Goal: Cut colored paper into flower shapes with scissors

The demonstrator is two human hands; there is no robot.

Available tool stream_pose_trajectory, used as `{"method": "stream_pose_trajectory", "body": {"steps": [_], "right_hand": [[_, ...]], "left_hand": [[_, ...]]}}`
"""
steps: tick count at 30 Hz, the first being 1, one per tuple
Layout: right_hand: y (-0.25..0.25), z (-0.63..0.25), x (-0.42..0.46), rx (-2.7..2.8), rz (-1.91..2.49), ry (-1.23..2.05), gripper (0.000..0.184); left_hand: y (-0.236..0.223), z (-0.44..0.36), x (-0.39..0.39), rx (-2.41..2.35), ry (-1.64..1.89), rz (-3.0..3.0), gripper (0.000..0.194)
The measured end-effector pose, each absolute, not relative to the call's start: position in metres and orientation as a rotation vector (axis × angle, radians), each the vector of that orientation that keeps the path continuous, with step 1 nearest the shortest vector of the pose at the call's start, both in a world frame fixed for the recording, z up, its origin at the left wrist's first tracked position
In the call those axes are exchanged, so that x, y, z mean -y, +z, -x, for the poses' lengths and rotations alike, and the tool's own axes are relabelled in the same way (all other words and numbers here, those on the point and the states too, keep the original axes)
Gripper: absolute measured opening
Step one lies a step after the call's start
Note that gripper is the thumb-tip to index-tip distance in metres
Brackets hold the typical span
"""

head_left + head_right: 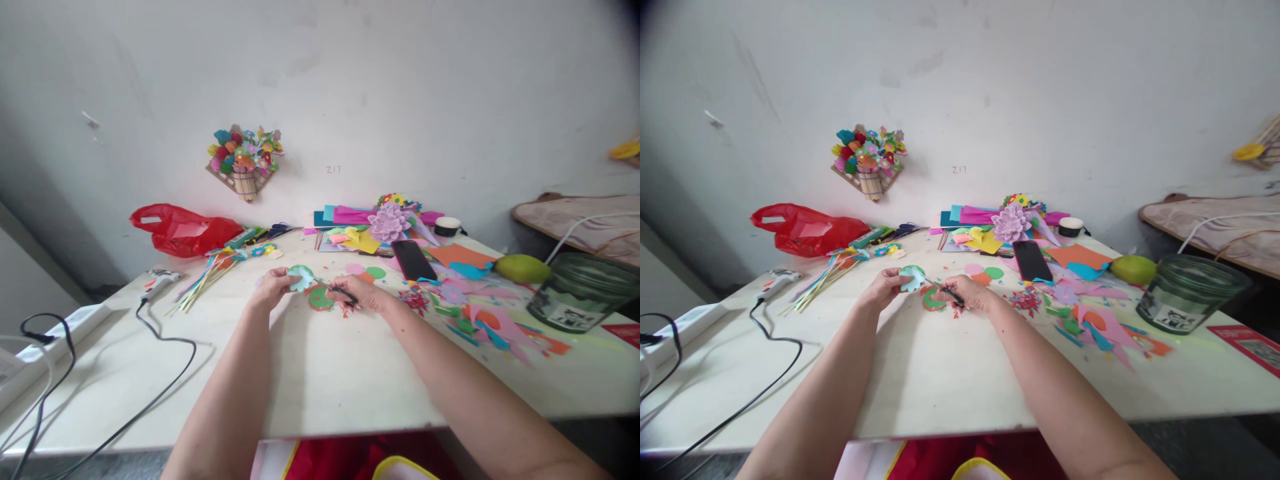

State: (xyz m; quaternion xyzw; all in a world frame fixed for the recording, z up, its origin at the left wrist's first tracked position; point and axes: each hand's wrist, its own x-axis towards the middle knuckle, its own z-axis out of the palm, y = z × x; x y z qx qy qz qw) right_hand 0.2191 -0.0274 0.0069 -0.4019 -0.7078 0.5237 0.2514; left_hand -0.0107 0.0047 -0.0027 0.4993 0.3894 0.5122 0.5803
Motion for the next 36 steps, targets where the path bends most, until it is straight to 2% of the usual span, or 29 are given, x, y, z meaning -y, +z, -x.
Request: {"method": "stream_pose_trajectory", "body": {"steps": [17,29,36], "right_hand": [[-0.013,-0.225,0.008,1.939,0.985,1.544,0.021],[-0.007,-0.222,0.012,1.818,1.009,1.630,0.010],[-0.002,-0.220,0.018,1.822,1.025,1.616,0.014]], "left_hand": [[-0.003,0.016,-0.004,-0.934,1.134,-1.262,0.021],[-0.001,0.016,-0.002,-0.913,1.136,-1.274,0.017],[0.000,0.015,-0.002,-0.919,1.140,-1.261,0.015]]}}
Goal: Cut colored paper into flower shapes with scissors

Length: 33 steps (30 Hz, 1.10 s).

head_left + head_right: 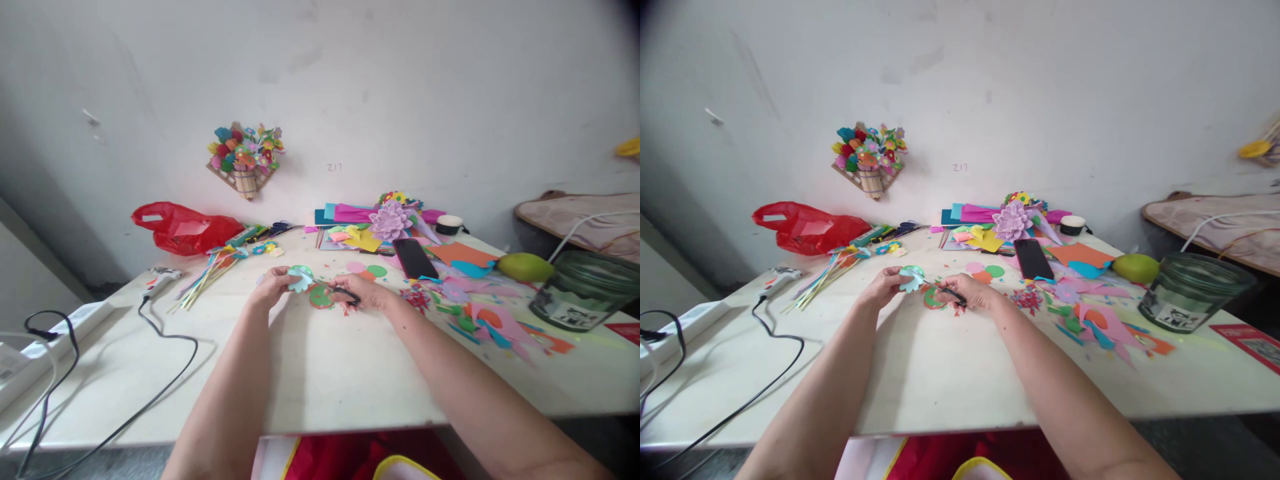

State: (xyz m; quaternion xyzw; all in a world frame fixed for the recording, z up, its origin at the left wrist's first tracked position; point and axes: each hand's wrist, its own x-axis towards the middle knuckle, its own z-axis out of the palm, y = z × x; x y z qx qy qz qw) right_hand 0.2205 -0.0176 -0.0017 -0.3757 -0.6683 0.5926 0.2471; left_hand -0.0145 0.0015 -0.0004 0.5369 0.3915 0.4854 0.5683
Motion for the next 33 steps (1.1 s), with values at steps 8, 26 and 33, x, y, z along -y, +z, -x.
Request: {"method": "stream_pose_trajectory", "body": {"steps": [8,26,33], "right_hand": [[0.002,-0.223,0.023,1.944,1.095,1.494,0.027],[-0.002,-0.221,0.017,1.854,1.025,1.592,0.023],[0.003,-0.219,0.022,1.808,1.048,1.616,0.019]], "left_hand": [[-0.001,0.013,-0.002,-0.911,1.138,-1.280,0.013],[-0.003,0.014,-0.002,-0.906,1.114,-1.299,0.015],[-0.003,0.014,-0.002,-0.899,1.113,-1.294,0.013]]}}
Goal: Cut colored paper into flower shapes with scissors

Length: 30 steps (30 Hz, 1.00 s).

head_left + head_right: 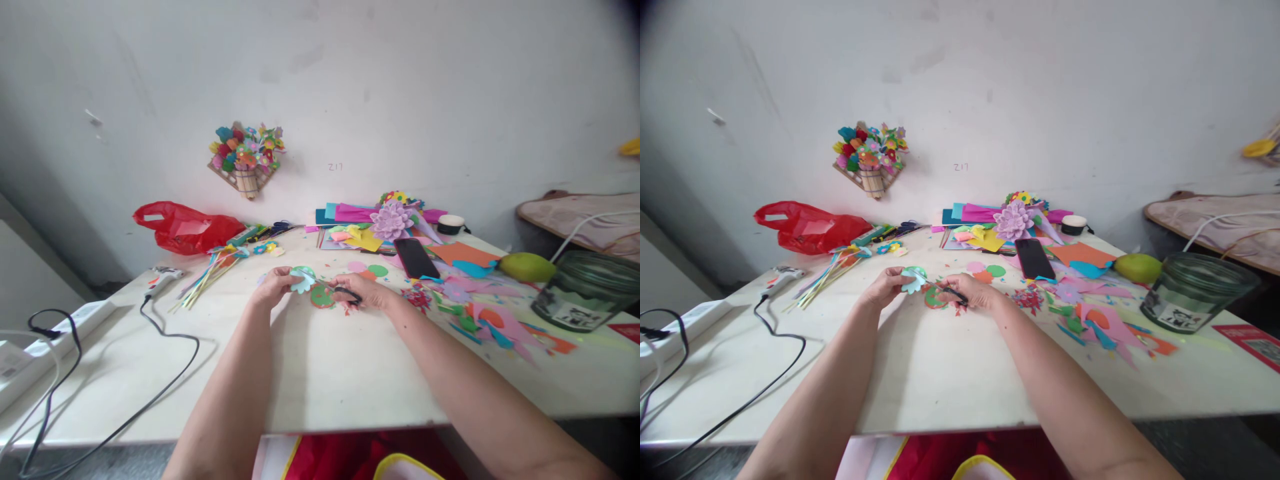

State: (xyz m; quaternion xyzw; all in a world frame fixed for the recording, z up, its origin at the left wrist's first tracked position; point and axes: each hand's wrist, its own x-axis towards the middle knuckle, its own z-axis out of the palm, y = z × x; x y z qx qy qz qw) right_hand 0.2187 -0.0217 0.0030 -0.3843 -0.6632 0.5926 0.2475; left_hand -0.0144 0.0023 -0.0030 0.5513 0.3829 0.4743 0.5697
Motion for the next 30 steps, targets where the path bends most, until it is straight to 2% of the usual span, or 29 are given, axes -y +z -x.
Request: {"method": "stream_pose_trajectory", "body": {"steps": [8,21,30], "right_hand": [[0.0018,-0.2202,0.0236,1.898,1.081,1.493,0.026],[0.0013,-0.2185,0.0221,1.868,1.042,1.509,0.022],[0.0007,-0.2185,0.0232,1.897,1.022,1.475,0.029]], "left_hand": [[-0.0011,0.0124,-0.0004,-0.892,1.138,-1.282,0.015],[-0.0002,0.0108,0.0009,-0.887,1.126,-1.287,0.017],[-0.0010,0.0084,0.0001,-0.877,1.159,-1.202,0.018]]}}
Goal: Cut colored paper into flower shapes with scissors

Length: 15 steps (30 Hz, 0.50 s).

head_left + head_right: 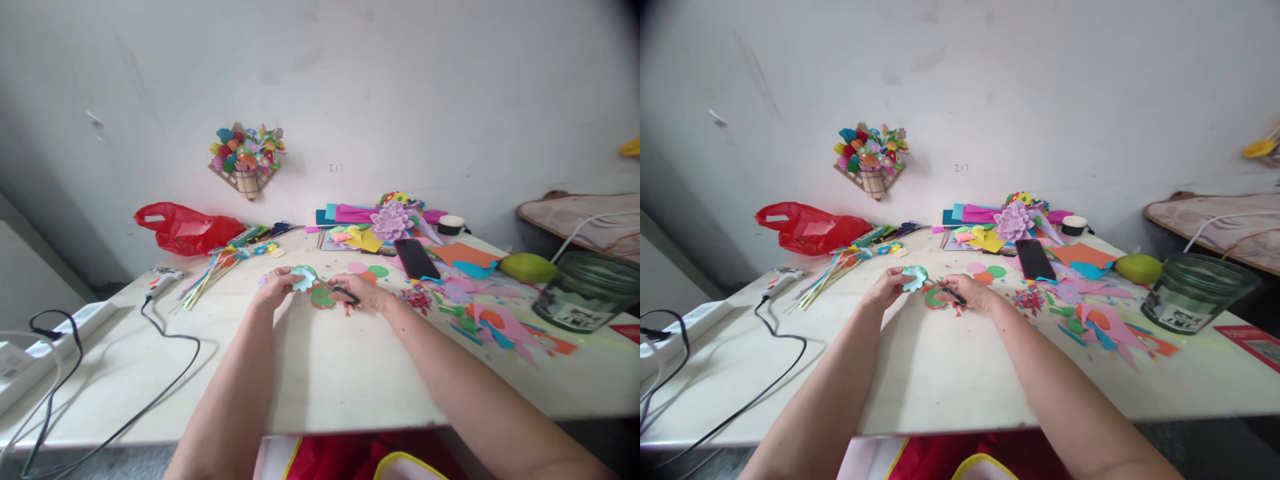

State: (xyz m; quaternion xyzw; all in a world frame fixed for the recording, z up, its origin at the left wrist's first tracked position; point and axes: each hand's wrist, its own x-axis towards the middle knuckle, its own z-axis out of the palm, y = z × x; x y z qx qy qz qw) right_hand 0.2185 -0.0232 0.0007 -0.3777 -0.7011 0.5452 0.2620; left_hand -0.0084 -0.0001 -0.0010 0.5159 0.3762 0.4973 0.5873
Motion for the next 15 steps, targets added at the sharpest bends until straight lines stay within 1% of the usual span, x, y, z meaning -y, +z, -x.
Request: {"method": "stream_pose_trajectory", "body": {"steps": [5,11,15], "right_hand": [[-0.003,-0.217,0.022,1.852,0.985,1.438,0.037],[-0.007,-0.215,0.020,1.795,0.964,1.443,0.039],[-0.008,-0.215,0.020,1.786,0.941,1.431,0.044]], "left_hand": [[-0.004,0.004,-0.002,-0.848,1.216,-1.108,0.020],[-0.003,-0.003,0.000,-0.807,1.269,-1.043,0.021],[-0.002,-0.006,0.001,-0.806,1.293,-1.034,0.020]]}}
